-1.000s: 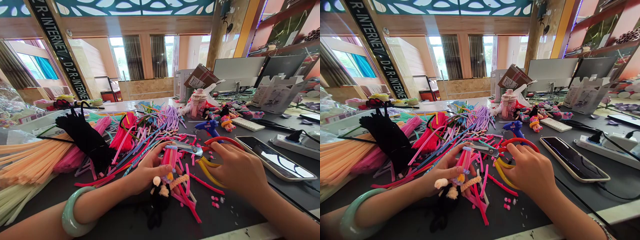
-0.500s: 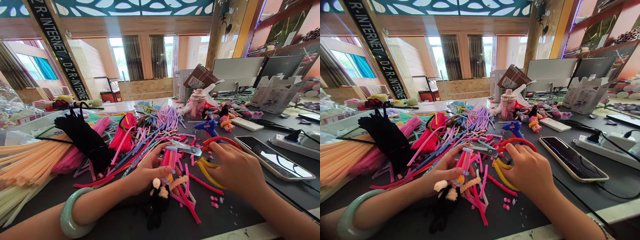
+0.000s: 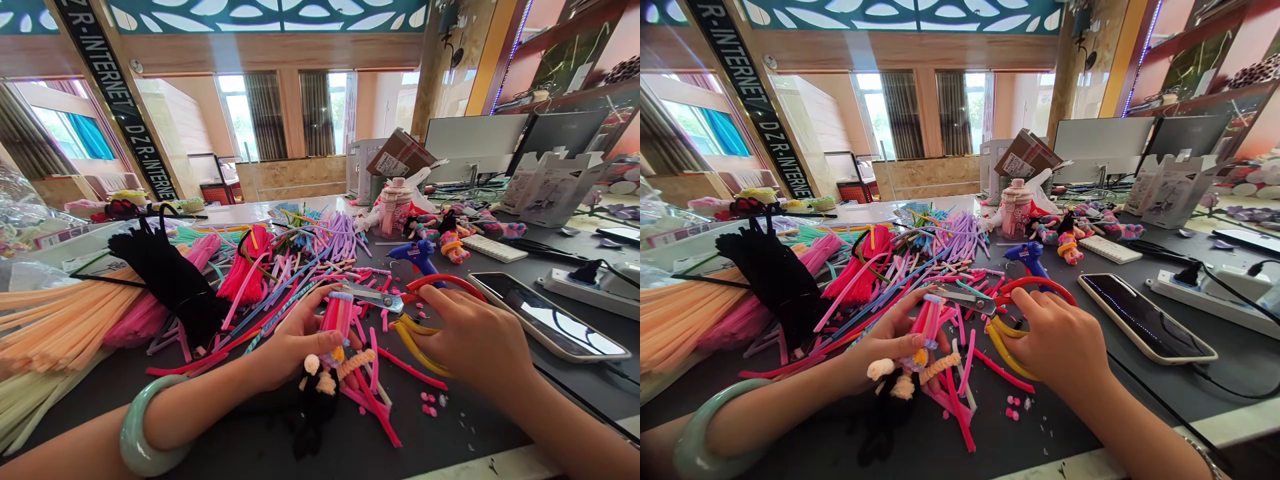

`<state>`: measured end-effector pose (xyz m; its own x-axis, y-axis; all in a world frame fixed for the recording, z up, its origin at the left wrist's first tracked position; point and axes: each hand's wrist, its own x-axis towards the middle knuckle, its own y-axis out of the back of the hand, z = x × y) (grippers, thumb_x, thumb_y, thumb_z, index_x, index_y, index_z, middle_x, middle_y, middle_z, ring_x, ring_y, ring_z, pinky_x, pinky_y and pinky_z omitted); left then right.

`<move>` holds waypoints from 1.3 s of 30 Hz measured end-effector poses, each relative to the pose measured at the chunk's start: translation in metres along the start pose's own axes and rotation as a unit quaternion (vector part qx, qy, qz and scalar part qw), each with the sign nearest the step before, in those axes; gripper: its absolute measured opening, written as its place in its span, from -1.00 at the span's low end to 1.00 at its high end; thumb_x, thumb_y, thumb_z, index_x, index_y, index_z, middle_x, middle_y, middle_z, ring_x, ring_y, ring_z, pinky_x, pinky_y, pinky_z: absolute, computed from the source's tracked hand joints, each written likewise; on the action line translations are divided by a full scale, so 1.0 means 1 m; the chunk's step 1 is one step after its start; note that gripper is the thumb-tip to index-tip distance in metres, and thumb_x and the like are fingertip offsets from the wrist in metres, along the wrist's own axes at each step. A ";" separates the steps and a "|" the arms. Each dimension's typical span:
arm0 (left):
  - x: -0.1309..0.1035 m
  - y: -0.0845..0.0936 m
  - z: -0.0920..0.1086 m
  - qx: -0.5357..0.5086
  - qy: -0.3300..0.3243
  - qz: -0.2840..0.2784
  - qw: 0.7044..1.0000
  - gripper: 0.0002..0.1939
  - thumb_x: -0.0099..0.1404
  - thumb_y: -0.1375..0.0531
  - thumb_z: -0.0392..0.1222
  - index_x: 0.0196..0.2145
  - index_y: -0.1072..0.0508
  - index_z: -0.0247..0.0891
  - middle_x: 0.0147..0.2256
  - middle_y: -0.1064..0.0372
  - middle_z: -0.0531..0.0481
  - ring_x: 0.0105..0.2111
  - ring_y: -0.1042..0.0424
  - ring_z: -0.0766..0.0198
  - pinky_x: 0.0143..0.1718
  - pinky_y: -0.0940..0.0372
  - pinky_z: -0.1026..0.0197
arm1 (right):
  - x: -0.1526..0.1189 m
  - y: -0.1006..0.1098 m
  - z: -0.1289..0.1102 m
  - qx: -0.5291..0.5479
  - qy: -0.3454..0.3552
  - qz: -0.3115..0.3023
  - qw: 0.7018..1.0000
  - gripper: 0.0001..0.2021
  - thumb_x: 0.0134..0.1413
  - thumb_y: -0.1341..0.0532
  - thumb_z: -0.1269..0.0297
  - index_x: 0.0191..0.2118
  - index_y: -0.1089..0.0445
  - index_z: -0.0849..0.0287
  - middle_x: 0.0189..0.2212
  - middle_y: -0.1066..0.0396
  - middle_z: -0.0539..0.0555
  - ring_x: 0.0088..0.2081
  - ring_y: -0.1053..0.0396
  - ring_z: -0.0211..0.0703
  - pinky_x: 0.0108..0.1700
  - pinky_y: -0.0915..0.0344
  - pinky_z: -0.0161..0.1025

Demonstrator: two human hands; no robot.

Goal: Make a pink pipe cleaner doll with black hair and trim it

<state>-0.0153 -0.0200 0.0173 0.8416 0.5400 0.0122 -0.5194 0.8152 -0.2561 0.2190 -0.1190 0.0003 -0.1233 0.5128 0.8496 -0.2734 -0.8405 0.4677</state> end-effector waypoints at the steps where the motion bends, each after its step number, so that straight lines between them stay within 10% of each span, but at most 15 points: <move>1: 0.000 0.001 -0.001 0.000 0.003 0.001 1.000 -0.09 0.06 -0.47 -0.01 0.26 -0.14 -0.15 -0.34 -0.58 -0.04 -0.50 -0.58 0.20 -0.47 -0.40 0.29 | 0.000 0.000 0.000 -0.001 0.000 -0.001 1.000 -0.61 0.13 -0.14 -0.12 -0.33 -0.50 0.11 -0.47 -0.54 0.04 -0.52 -0.41 -0.21 -0.53 -0.05 -0.25; 39: 0.003 0.008 -0.007 -0.025 0.015 -0.047 0.998 -0.10 0.12 -0.44 -0.08 0.29 -0.07 -0.10 -0.32 -0.57 -0.03 -0.50 -0.60 0.14 -0.47 -0.48 0.22 | 0.000 0.001 0.000 0.029 -0.020 -0.040 0.999 -0.73 0.03 -0.21 -0.02 -0.31 -0.45 0.07 -0.48 -0.54 -0.01 -0.50 -0.43 -0.17 -0.52 -0.08 -0.26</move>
<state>-0.0163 -0.0130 0.0087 0.8907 0.4545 0.0088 -0.4307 0.8499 -0.3035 0.2187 -0.1197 0.0007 -0.0655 0.5721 0.8175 -0.2256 -0.8066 0.5464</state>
